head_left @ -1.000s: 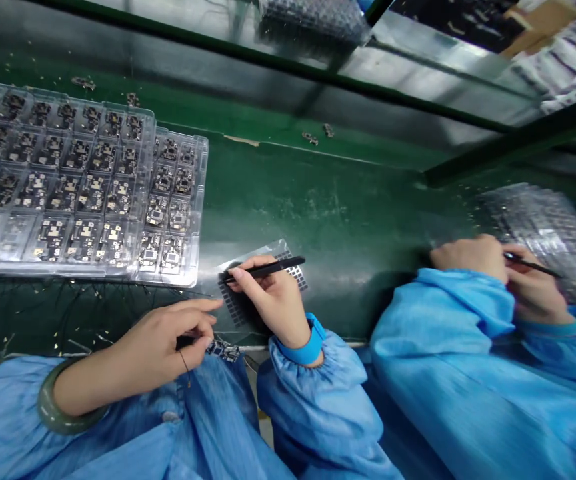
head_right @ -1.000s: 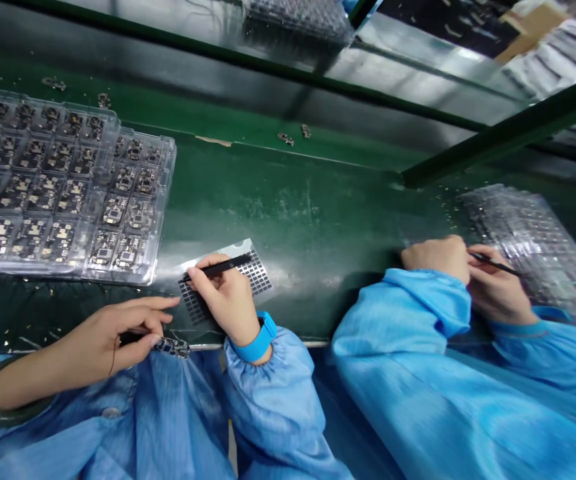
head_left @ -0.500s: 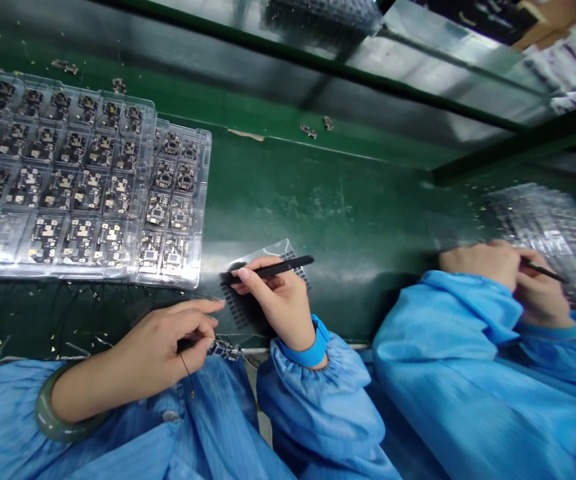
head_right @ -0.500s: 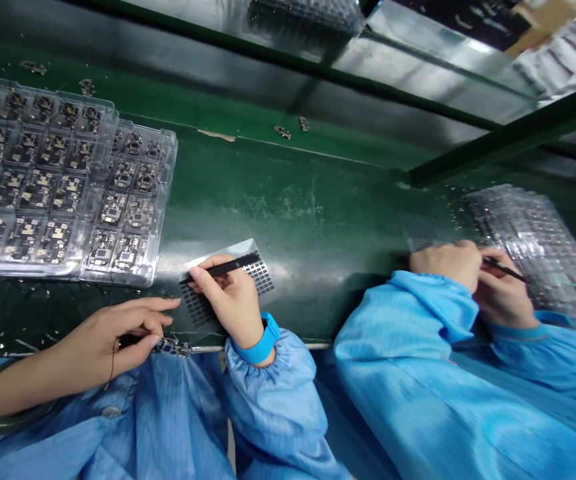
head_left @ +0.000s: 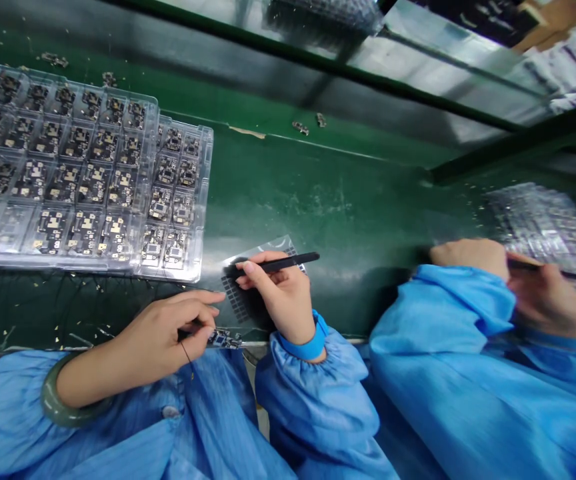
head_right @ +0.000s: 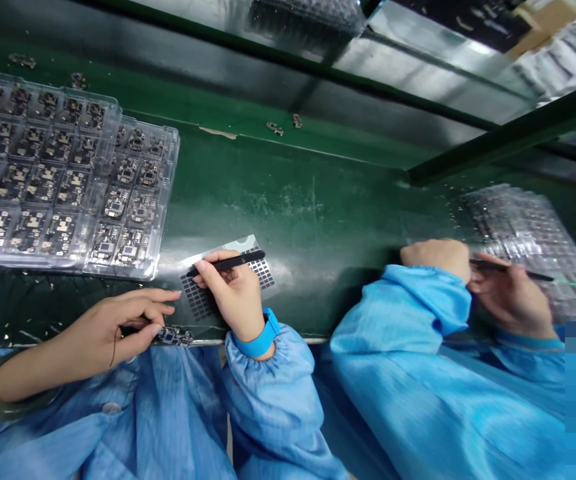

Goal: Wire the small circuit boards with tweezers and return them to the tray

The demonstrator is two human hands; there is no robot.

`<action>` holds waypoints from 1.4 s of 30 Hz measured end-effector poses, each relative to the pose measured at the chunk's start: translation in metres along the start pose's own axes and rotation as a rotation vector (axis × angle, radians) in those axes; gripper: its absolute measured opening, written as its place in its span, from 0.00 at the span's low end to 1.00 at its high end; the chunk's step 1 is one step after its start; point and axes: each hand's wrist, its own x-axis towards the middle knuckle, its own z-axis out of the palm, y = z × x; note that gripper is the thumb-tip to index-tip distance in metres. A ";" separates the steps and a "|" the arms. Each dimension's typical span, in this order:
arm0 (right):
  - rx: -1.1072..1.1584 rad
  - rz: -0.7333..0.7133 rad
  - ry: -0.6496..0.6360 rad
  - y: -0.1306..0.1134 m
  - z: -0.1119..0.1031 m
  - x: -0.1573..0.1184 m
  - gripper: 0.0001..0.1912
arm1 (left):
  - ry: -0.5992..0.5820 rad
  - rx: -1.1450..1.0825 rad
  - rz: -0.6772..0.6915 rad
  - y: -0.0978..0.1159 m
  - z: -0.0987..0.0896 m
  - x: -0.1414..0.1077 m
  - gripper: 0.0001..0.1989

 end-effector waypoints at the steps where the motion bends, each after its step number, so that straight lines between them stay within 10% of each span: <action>1: -0.027 -0.013 -0.015 0.001 0.000 0.000 0.12 | 0.002 0.002 0.005 0.000 0.000 0.000 0.05; 29: -0.046 0.013 -0.041 -0.003 0.001 0.003 0.12 | 0.022 0.005 0.045 -0.001 0.001 0.001 0.05; 42: 0.249 -0.073 0.120 -0.003 0.008 -0.023 0.11 | 0.193 -0.468 -0.081 -0.004 0.004 0.001 0.07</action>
